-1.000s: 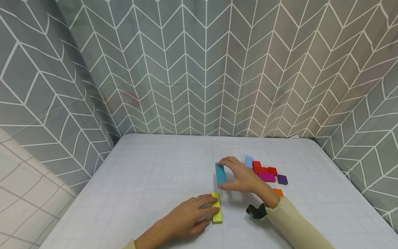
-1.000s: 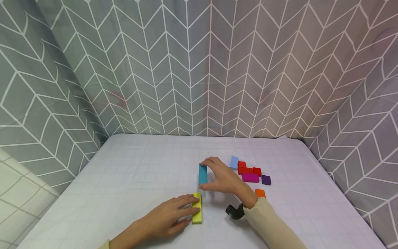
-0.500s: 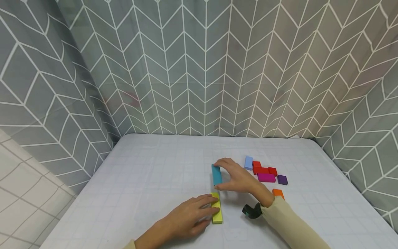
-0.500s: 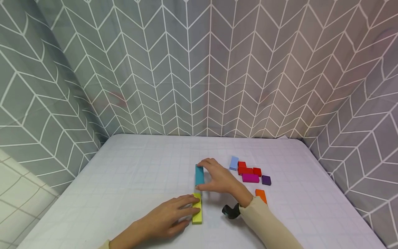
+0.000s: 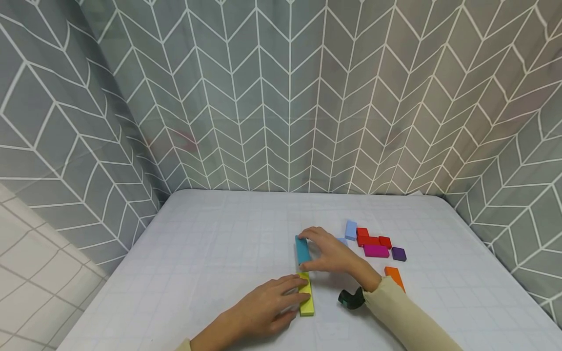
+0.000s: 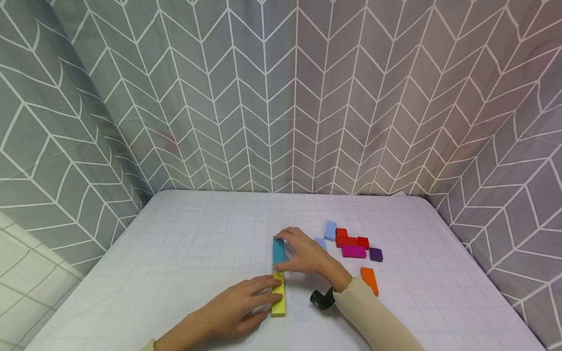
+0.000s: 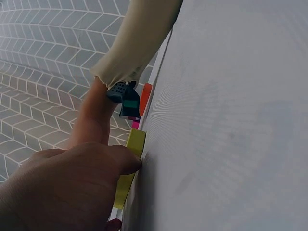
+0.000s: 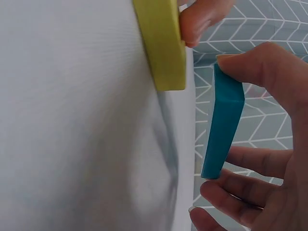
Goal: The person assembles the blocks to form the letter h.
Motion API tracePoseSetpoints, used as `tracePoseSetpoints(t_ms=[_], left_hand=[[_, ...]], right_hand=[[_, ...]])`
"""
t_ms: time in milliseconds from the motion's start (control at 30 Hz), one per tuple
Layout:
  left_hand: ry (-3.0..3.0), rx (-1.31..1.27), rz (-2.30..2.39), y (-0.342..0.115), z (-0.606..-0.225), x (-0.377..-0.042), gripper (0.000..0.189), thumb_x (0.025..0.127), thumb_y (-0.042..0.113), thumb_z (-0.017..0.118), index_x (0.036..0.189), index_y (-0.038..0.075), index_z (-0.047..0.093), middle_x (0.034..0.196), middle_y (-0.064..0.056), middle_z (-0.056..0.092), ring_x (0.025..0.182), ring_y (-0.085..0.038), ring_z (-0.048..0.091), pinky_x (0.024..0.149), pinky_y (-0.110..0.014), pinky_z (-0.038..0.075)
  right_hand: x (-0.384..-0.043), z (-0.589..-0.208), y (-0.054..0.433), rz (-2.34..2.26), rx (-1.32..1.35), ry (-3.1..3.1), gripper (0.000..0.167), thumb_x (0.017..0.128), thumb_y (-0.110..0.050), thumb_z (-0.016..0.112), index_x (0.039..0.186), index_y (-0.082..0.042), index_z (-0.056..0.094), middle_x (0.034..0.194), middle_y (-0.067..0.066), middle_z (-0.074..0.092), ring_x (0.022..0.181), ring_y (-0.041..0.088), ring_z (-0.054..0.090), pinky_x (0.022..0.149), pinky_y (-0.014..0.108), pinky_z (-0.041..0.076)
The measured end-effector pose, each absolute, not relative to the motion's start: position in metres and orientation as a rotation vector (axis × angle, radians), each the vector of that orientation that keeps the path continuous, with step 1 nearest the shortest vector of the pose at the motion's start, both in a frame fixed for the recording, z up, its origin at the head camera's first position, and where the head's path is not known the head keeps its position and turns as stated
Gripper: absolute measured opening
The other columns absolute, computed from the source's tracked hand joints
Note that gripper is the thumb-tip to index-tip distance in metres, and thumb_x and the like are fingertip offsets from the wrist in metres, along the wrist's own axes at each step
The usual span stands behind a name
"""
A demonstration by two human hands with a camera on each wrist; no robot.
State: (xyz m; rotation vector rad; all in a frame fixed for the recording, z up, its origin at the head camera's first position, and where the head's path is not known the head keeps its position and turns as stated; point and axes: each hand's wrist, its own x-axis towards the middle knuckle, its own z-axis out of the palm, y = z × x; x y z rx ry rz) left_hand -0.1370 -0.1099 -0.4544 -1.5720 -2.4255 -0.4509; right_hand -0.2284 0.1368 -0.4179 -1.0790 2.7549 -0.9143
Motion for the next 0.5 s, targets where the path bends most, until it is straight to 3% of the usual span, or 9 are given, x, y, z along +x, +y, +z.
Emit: tracePoseSetpoints(t_ms=[500], left_hand=[[-2.468, -1.561, -0.455, -0.1094, -0.4535, -0.1354, 0.038, 0.103, 0.024, 0.065, 0.141, 0.017, 0.064, 0.153, -0.004, 0.051, 0.145, -0.018, 0.042, 0.111, -0.037, 0.043]], right_hand=[[-0.2301, -0.4272, 0.1331, -0.862, -1.039, 2.751, 0.066, 0.083, -0.040, 0.083, 0.138, -0.012, 0.061, 0.144, 0.011, 0.055, 0.129, 0.029, 0.052, 0.102, 0.052, 0.051]])
